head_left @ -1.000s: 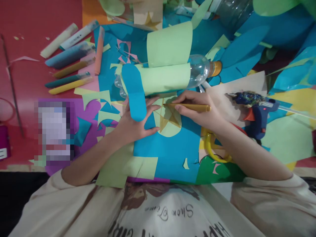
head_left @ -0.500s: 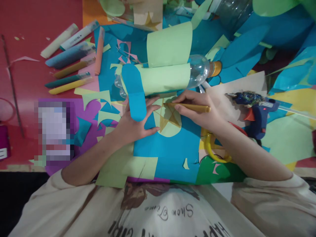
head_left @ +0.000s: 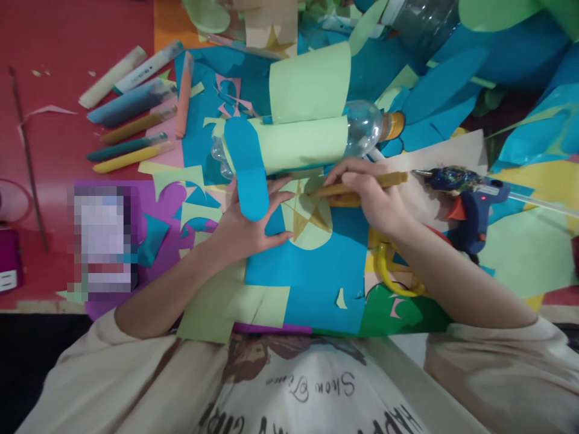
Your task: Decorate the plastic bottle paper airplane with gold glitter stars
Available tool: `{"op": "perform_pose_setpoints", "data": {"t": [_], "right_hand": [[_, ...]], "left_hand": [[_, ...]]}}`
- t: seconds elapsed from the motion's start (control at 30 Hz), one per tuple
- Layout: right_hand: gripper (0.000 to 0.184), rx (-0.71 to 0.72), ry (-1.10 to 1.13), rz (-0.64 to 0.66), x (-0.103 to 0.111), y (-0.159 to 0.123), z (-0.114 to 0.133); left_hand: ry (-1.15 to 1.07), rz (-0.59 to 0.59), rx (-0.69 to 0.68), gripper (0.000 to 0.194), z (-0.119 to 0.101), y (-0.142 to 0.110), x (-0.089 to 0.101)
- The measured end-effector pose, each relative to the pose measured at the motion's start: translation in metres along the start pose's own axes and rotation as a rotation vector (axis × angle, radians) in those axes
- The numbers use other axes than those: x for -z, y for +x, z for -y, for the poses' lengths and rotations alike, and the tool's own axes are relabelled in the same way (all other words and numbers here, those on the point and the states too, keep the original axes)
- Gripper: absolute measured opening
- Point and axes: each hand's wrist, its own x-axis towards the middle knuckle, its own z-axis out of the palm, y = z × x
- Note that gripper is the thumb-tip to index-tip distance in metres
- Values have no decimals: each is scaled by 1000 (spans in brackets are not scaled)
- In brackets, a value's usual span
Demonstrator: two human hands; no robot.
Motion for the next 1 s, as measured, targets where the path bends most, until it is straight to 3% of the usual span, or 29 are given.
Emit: {"op": "perform_pose_setpoints", "data": {"t": [0.1, 0.27, 0.37, 0.63, 1.0], "right_hand": [[39, -5, 45, 30, -1, -1, 1], [22, 60, -99, 19, -3, -3, 2], [17, 85, -122, -20, -5, -4, -1], [7, 73, -152, 24, -4, -4, -4], [17, 69, -177, 43, -4, -4, 1]], "left_hand": [[5, -13, -4, 53, 0, 0, -1], [-4, 1, 8, 55, 0, 1, 0], [-6, 8, 4, 55, 0, 1, 1], [-3, 1, 9, 56, 1, 1, -1], [5, 10, 2, 55, 0, 1, 0]]}}
